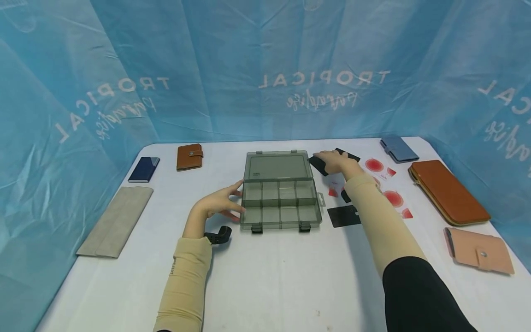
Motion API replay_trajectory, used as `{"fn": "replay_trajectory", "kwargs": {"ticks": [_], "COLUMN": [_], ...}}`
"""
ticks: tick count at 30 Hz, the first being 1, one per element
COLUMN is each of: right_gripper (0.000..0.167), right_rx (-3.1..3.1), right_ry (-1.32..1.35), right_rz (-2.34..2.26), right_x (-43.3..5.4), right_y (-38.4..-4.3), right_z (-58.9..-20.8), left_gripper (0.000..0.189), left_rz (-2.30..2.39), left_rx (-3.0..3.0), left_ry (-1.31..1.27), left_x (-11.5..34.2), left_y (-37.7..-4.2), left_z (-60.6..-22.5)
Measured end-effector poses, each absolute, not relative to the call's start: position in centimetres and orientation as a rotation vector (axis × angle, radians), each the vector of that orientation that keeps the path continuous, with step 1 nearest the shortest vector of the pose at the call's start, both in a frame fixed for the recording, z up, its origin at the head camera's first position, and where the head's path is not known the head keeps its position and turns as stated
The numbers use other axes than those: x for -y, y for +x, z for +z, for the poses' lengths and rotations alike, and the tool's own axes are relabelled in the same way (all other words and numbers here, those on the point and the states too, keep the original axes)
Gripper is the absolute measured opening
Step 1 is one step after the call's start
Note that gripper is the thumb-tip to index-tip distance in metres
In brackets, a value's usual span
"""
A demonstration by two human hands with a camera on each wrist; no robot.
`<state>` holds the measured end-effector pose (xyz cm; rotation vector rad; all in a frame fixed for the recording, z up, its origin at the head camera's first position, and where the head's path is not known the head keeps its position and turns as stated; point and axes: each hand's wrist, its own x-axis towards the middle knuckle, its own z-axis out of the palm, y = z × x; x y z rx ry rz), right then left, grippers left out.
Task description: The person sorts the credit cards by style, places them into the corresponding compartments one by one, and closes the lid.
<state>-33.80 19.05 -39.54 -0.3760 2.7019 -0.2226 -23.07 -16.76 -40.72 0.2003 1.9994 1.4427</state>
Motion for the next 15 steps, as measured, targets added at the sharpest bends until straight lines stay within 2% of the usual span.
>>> {"fn": "replay_trajectory", "kwargs": {"ticks": [8, 15], "right_gripper": [0.076, 0.078], "right_rx": [-2.621, -2.636], "right_ry": [-0.428, -0.312], "right_rz": [-0.186, -0.048], "right_x": [-18.4, -18.8], "right_y": [-34.5, -34.3], "right_z": [-39.8, -38.5], "left_gripper": [0.096, 0.096], "left_rz": [1.425, 1.430], "left_rx": [-2.006, -1.985], "left_ry": [0.185, 0.178], "left_x": [16.9, 17.1], "left_y": [-23.0, -23.2], "left_z": [-41.0, -40.7]}}
